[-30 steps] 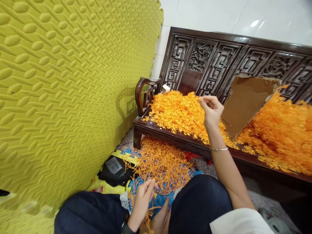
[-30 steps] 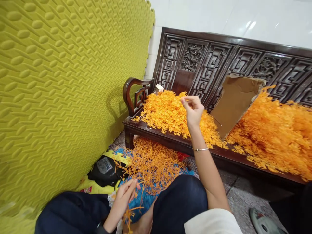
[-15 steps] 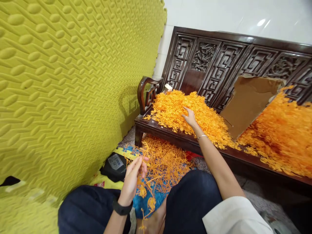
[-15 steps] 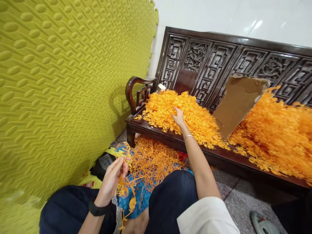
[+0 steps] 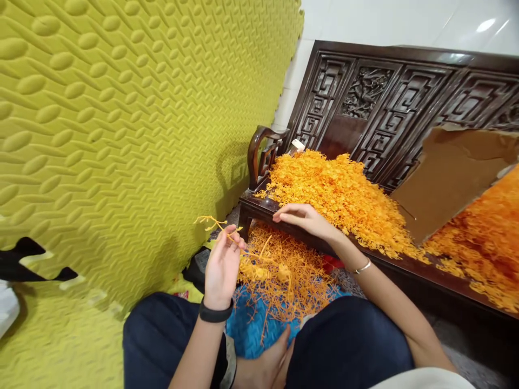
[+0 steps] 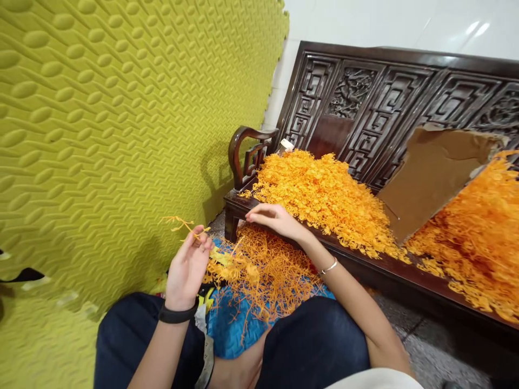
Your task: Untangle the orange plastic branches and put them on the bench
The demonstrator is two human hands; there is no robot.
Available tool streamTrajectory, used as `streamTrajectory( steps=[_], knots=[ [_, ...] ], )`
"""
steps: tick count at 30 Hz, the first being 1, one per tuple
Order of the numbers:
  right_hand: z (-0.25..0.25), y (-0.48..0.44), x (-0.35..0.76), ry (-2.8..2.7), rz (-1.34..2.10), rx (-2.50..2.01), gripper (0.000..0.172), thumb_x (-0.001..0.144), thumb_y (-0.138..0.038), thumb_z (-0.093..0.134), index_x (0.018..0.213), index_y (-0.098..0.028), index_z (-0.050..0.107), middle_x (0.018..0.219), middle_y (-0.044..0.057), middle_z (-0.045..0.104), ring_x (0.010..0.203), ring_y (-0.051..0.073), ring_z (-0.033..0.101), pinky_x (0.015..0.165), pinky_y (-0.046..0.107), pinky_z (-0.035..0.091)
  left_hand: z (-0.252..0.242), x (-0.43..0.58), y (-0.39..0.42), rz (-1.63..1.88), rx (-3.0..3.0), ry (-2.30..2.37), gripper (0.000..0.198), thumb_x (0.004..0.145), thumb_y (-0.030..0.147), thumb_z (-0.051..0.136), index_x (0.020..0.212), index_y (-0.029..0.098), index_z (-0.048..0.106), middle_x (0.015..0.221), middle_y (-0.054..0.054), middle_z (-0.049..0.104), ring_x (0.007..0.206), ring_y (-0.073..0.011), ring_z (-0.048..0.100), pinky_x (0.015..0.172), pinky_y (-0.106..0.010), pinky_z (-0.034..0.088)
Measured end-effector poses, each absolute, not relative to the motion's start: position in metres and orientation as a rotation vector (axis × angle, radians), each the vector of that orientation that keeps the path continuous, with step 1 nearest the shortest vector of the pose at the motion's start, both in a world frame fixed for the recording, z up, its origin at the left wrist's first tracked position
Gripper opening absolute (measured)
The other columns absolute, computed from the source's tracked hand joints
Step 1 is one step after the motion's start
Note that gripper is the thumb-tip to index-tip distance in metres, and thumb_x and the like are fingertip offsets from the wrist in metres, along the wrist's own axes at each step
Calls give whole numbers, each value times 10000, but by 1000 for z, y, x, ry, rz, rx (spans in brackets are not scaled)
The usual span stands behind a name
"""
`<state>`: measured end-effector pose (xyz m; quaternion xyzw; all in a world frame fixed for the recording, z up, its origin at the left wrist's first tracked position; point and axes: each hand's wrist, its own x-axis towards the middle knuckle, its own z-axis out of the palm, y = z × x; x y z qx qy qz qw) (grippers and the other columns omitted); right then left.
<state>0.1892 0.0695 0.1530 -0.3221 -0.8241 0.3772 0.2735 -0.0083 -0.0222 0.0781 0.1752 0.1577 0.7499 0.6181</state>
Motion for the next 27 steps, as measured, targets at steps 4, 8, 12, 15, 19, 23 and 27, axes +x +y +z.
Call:
streamTrajectory(
  steps=[4,8,12,15,19,23,27],
  knots=[
    [155,40,166,-2537,906,-671,289,803,-374,615,1019,-183,635,984,52,655,904,156,604,839,323,471,85,-7,-19,1817,367,362,157,838,225,550,930,138,643,734,-4,552,698,-93,541,707,-200,458],
    [148,32,157,-2629,760,-578,585,691,-390,723,1201,-184,521,1137,85,583,1013,184,548,902,354,443,91,-7,-19,1810,416,334,165,834,217,541,938,143,646,742,-6,562,724,-101,555,757,-218,457],
    [142,33,151,-2636,754,-544,532,708,-367,715,1167,-172,528,1104,76,583,959,167,549,855,313,449,92,-5,-23,1759,595,284,148,832,233,537,889,156,650,659,4,546,657,-104,540,694,-222,453],
    [141,32,145,-2687,771,-525,292,759,-339,672,980,-159,608,925,32,614,821,137,563,760,266,448,91,-2,-28,1748,743,303,145,839,248,526,886,169,639,642,-1,556,635,-118,542,668,-243,450],
    [136,32,140,-2724,811,-509,171,786,-309,649,766,-141,616,690,-20,564,610,95,506,612,220,416,89,3,-38,1725,952,416,202,845,266,534,1021,191,599,726,-23,619,739,-166,597,779,-318,458],
    [131,40,147,-2588,579,-608,163,849,-285,569,808,-157,661,758,24,611,707,131,559,679,267,451,79,1,-47,1709,1118,538,464,757,157,635,1206,230,543,1123,-74,622,1120,-241,532,1019,-386,334],
    [129,49,157,-2316,187,-663,171,878,-229,510,920,-192,672,951,74,619,897,172,586,806,337,479,61,-6,-49,1731,1096,561,651,730,71,582,1331,268,425,1288,-66,544,1244,-248,431,1079,-413,245]
  ],
)
